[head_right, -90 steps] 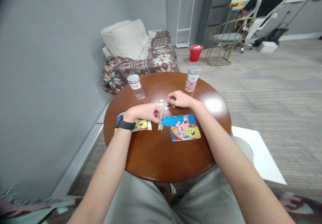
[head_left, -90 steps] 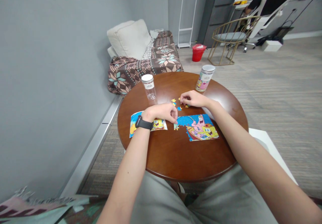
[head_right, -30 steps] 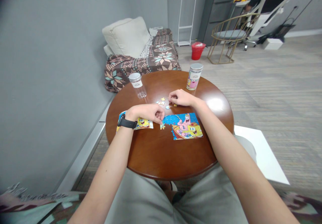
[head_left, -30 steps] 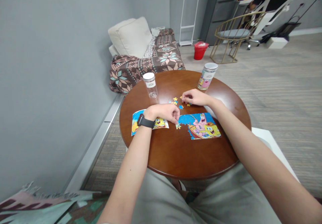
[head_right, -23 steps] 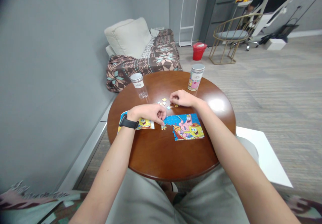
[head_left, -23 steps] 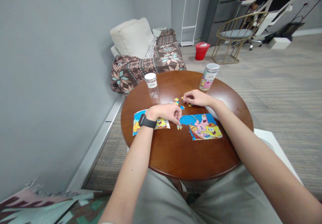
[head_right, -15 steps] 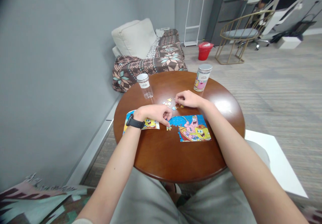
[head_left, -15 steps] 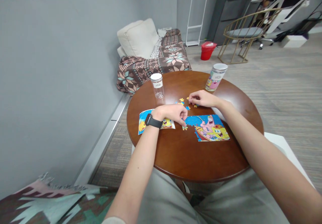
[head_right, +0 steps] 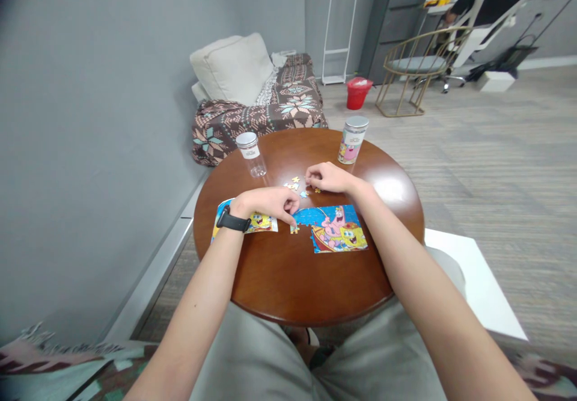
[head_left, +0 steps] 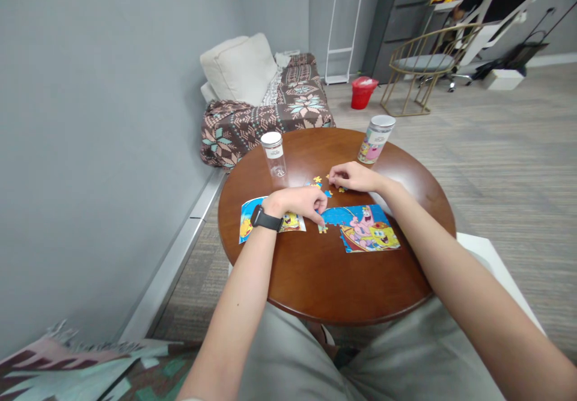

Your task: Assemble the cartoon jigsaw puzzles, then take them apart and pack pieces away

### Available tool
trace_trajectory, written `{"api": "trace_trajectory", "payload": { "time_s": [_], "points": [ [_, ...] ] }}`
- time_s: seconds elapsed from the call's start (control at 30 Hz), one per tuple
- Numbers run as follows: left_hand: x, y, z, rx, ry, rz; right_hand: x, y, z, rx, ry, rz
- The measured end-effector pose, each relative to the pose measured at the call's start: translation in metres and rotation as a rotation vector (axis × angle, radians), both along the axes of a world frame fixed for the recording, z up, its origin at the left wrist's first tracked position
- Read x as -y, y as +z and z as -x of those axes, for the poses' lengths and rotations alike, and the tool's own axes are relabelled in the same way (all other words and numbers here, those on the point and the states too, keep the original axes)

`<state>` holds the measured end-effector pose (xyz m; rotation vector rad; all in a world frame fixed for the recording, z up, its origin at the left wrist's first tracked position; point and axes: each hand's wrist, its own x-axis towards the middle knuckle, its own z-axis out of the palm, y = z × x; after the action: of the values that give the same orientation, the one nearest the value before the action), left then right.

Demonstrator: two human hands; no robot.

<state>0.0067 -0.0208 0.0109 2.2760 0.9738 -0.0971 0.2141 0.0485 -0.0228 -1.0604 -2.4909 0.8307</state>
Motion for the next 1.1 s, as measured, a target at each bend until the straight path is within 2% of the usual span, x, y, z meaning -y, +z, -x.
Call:
{"api": "trace_trajectory", "payload": {
  "time_s": [0.27,0.37,0.5,0.73,0.87,1.1],
  "points": [
    [0.0,0.001,0.001,0.035,0.029,-0.015,-0.003,-0.001,-0.002,-0.038,-0.085,-0.089],
    [-0.001,0.002,0.0,0.066,0.141,-0.138,-0.005,-0.002,-0.002,-0.033,-0.103,-0.099],
    [-0.005,-0.003,0.002,-0.021,0.226,-0.329,-0.008,-0.005,-0.001,-0.012,-0.116,-0.15],
    [-0.007,-0.011,0.005,-0.196,0.28,-0.418,-0.016,-0.009,-0.006,0.037,-0.263,-0.301],
    [-0.006,-0.008,0.003,-0.262,0.282,-0.417,-0.019,-0.011,-0.012,0.084,-0.305,-0.263],
    [-0.006,-0.006,0.003,-0.242,0.253,-0.404,-0.02,-0.01,-0.013,0.048,-0.164,-0.17]
  ]
}}
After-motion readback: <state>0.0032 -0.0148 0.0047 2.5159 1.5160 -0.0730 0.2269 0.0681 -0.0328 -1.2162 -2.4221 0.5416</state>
